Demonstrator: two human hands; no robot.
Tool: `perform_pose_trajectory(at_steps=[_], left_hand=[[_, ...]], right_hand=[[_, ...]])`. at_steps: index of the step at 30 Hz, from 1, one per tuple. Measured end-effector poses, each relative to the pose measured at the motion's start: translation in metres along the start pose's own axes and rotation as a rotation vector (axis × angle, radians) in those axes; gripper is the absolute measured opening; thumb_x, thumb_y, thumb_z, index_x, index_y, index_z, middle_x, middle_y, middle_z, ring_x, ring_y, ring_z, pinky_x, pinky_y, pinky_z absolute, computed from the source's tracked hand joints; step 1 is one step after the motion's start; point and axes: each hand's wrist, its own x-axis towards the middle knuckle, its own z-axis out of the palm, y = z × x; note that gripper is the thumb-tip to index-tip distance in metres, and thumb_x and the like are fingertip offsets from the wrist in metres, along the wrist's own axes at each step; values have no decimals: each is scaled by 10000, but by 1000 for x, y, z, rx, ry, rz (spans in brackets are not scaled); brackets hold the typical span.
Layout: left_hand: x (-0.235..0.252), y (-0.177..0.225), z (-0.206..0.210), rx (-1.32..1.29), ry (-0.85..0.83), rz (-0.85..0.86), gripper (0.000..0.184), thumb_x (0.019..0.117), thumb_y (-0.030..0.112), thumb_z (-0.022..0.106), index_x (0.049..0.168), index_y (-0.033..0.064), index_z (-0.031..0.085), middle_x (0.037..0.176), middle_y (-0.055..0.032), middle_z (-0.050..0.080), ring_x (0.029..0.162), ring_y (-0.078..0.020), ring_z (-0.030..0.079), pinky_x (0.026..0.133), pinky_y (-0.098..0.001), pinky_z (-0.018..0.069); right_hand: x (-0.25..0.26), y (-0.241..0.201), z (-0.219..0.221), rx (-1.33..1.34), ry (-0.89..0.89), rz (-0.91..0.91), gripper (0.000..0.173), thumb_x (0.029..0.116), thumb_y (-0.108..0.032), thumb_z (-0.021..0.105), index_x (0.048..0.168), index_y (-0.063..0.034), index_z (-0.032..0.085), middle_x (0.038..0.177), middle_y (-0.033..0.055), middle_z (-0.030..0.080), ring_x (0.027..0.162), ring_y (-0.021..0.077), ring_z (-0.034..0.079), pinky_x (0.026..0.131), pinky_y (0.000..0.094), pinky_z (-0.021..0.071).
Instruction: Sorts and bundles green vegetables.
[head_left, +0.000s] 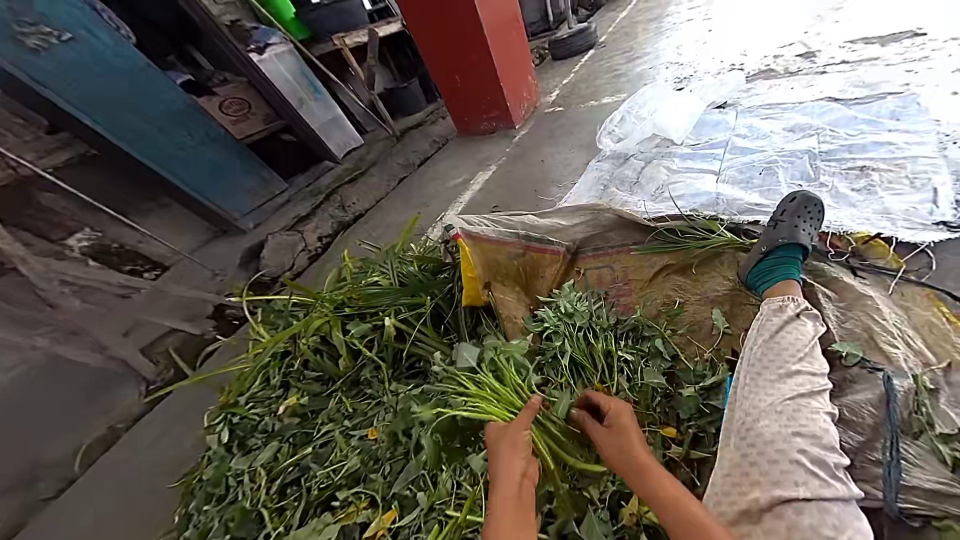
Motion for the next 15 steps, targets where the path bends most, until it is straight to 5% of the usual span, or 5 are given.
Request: perform_pose_trajectory(at_steps=[2, 4, 8, 12, 15], left_hand=[[3, 14, -5, -22, 54, 54, 331, 918, -65, 687, 1211, -87, 536, 861, -163, 693, 695, -194, 701, 637, -316, 613], [7, 22, -10, 23, 65, 88, 348, 918, -60, 692, 1230, -84, 542, 926, -164, 690, 771, -189, 696, 699, -321, 602], [6, 12, -4, 89, 17, 106, 371, 889, -73, 722, 1213, -96, 542, 932, -150, 691, 781, -161, 696, 718, -288, 600], [9, -2, 6, 9, 60, 143, 342, 875, -91, 728, 1169, -107, 555, 871, -150, 694, 735, -168, 695, 696, -293, 604], [13, 4, 2, -14, 90, 186, 280, 896, -109, 692, 1141, -103, 557, 805, -141, 688, 663, -169, 694, 642, -291, 611]], right_hand=[[6, 17, -6, -73, -137, 76, 257, 1035, -198, 569, 1125, 13, 686, 1007, 129, 701, 907, 198, 681, 871, 382, 556], [11, 31, -13, -114, -209, 134, 296, 1044, -209, 564, 1197, 22, 668, 1129, 175, 684, 1018, 253, 672, 953, 427, 532], [23, 3, -13, 161, -283, 37, 513, 986, -342, 645, 1374, -18, 557, 1121, 77, 656, 902, 116, 635, 792, 298, 540], [29, 2, 12, 239, -161, 33, 253, 946, -221, 722, 1100, -22, 700, 936, 38, 710, 822, 88, 667, 792, 286, 561], [27, 25, 3, -32, -101, 163, 215, 1003, -192, 633, 1086, -4, 699, 952, 98, 693, 843, 165, 668, 803, 337, 561]])
